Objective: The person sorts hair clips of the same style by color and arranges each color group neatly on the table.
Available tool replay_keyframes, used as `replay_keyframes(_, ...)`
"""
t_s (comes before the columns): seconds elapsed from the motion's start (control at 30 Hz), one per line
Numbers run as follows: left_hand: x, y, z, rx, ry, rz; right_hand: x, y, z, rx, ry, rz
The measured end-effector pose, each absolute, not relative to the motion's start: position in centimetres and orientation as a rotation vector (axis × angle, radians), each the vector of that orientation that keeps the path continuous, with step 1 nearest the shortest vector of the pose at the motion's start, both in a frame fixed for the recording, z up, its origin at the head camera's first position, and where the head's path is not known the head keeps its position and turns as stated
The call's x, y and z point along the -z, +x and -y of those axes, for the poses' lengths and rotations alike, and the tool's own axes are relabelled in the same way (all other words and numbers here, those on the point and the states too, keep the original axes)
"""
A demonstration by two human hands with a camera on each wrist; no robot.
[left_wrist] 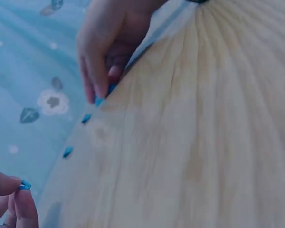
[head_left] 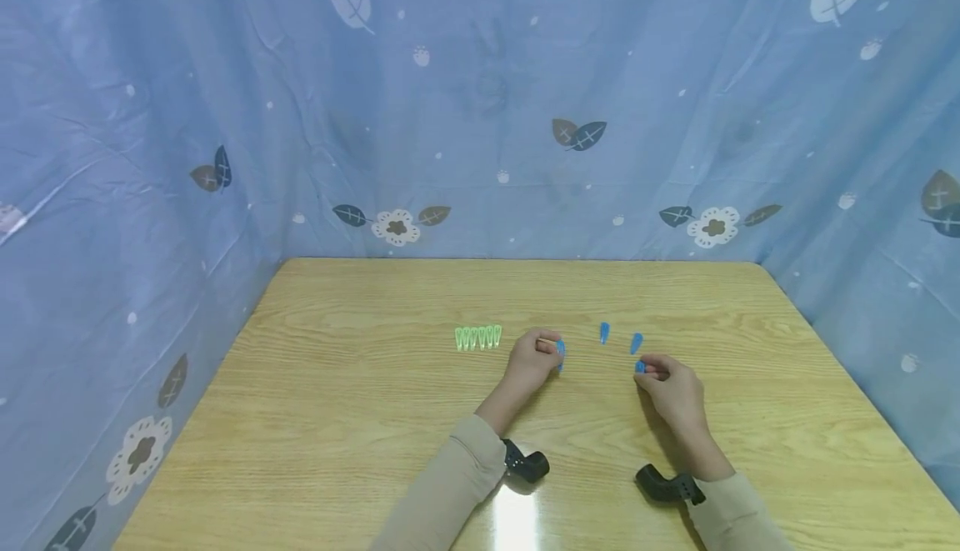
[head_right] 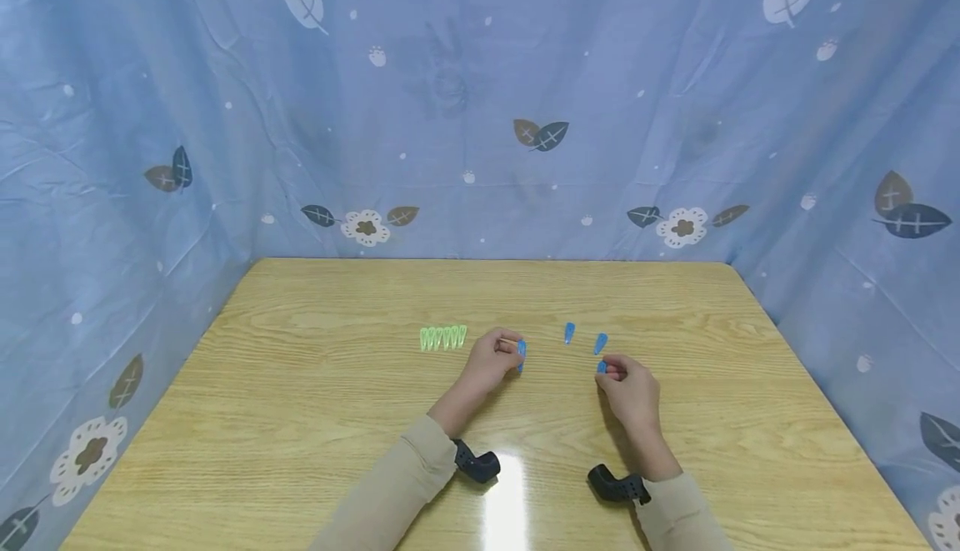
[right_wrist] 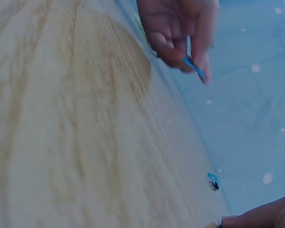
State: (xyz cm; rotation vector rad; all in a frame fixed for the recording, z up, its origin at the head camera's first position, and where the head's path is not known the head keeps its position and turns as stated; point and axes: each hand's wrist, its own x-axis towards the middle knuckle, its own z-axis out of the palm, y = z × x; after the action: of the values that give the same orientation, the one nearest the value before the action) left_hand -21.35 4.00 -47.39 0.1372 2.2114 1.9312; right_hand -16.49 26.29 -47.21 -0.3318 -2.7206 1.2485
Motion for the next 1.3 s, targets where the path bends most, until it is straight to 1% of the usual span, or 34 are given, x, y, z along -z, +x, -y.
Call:
replay_keyframes(0.37,47.0,-21.6,2.3,-2.018,0.151,-2.143,47.2,-16.5,-26.4,-1.252,-0.339,2.722)
replay_keyframes(0.73,47.0,-21.4,8.7,-1.898,0.060,-2.353,47.1,-16.5,-26.3,-1.257,-0.333,2.722)
replay_keyframes(0.93,46.9,-20.8,10.0,-1.739,0.058,-2.479,47.0,-16.4,-26.3,-1.243,-0.328,2.717)
replay_keyframes(1.3,46.3,-20.1,10.0,-1.425,0.081,-2.724,47.2,-16.5,-26.4,-1.231,-0.318,2.733)
